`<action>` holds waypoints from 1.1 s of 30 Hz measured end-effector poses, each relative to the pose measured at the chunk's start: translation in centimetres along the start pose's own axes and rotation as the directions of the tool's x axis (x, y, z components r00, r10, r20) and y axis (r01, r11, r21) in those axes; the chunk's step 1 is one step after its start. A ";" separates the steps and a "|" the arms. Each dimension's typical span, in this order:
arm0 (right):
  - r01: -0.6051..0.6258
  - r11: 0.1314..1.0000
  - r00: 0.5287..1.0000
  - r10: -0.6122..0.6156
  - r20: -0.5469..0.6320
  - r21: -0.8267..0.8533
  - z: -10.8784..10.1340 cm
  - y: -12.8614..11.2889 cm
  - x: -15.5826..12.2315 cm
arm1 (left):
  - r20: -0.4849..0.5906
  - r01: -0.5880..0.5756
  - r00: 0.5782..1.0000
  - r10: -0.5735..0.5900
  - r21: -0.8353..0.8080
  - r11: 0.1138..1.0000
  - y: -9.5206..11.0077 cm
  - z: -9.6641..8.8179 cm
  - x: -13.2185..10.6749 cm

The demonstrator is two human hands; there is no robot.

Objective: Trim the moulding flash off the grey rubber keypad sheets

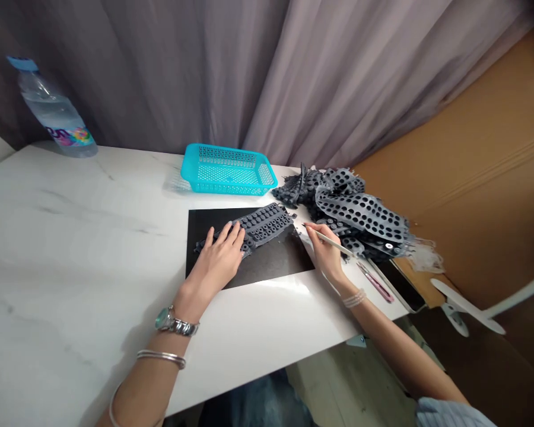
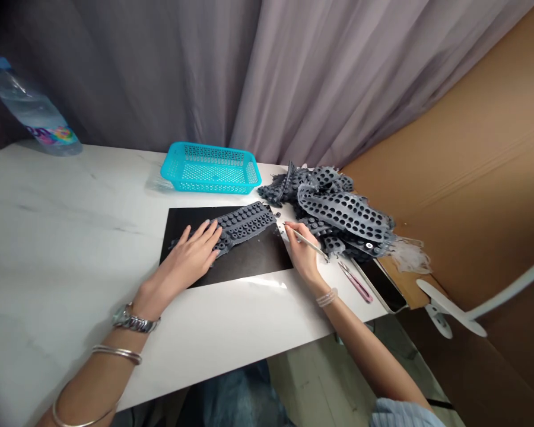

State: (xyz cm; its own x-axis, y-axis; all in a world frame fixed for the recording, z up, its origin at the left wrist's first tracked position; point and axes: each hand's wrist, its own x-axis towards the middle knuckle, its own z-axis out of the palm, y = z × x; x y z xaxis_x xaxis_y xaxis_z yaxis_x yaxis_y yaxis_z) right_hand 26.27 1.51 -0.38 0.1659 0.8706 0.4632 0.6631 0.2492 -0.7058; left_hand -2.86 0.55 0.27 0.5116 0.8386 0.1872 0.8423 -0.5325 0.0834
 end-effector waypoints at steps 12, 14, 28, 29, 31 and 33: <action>0.721 0.692 0.610 -0.660 0.439 0.039 7.0 -5.0 -1.8 | -0.045 -0.090 0.995 0.089 -0.018 0.996 -0.9 1.2 -1.1; 0.720 0.694 0.611 -0.652 0.449 0.029 7.2 -5.0 -1.7 | -0.045 -0.092 0.995 0.090 -0.028 0.995 -1.0 1.1 -1.1; 0.716 0.698 0.599 -0.619 0.508 0.006 6.7 -5.5 -1.7 | 0.000 -0.048 0.999 0.048 -0.051 0.998 -0.6 0.6 -1.1; 0.740 0.673 0.575 -0.624 0.529 -0.011 6.6 -5.7 -1.6 | 0.000 -0.048 0.999 0.048 -0.050 0.998 -0.6 0.6 -1.1; 0.793 0.608 0.514 -0.630 0.581 -0.043 6.3 -6.0 -1.5 | 0.004 -0.049 0.999 0.049 -0.047 0.998 -0.6 0.5 -1.1; 0.836 0.545 0.457 -0.630 0.628 -0.062 6.2 -6.3 -1.2 | 0.009 -0.050 0.999 0.051 -0.044 0.998 -0.5 0.4 -1.1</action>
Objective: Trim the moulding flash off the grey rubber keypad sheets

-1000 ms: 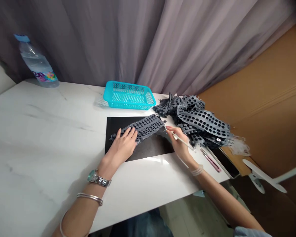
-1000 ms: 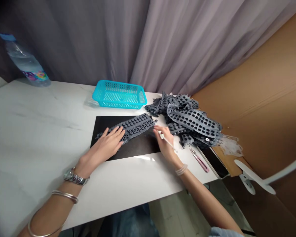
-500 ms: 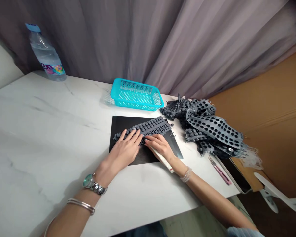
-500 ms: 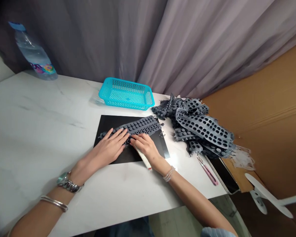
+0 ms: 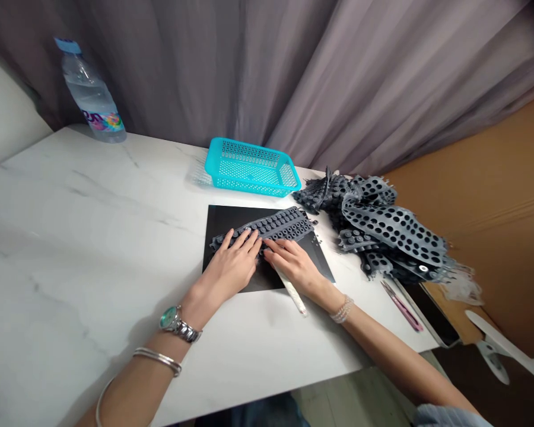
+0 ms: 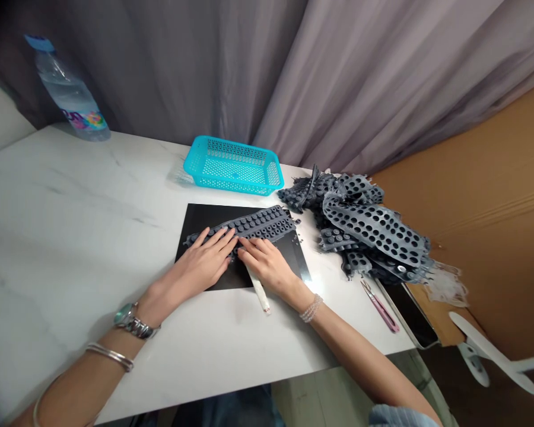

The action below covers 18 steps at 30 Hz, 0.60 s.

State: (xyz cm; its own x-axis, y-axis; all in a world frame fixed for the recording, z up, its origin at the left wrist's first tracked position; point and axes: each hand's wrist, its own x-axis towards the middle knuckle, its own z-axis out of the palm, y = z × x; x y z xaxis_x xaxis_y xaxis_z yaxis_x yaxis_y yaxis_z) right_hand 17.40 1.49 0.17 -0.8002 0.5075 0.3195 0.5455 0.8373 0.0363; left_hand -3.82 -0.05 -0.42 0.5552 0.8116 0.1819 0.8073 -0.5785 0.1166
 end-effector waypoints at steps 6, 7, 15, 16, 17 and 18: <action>0.036 0.999 0.999 -0.037 0.038 0.030 -0.2 0.3 0.6 | 0.008 -0.005 1.000 0.004 0.004 1.000 0.0 -0.2 0.0; 0.030 0.998 0.999 -0.032 0.034 0.049 -0.2 0.3 0.7 | 0.006 -0.005 1.000 0.005 0.005 1.000 0.0 -0.2 0.0; -0.168 0.940 0.973 0.206 -0.101 0.296 0.9 -0.1 0.7 | 0.001 0.005 1.000 -0.005 0.004 1.000 0.1 -0.2 -0.1; -0.273 0.896 0.924 0.346 -0.163 0.351 1.2 0.1 0.5 | -0.001 0.006 1.000 -0.006 0.002 1.000 0.2 -0.1 -0.2; -0.384 0.831 0.840 0.496 -0.222 0.403 1.3 0.3 0.3 | -0.002 0.006 1.000 -0.006 0.000 1.000 0.1 -0.1 -0.2; -0.488 0.751 0.734 0.629 -0.257 0.445 1.3 0.7 -0.2 | 0.000 0.005 1.000 -0.005 -0.002 1.000 0.1 -0.2 -0.2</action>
State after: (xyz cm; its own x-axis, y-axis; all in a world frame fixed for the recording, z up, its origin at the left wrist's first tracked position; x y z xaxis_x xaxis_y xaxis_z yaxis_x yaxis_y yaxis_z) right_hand 17.58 2.26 -1.12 -0.1799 0.8469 0.5004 0.6893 0.4715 -0.5500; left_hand -3.84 -0.29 -0.28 0.5511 0.8144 0.1818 0.8097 -0.5745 0.1193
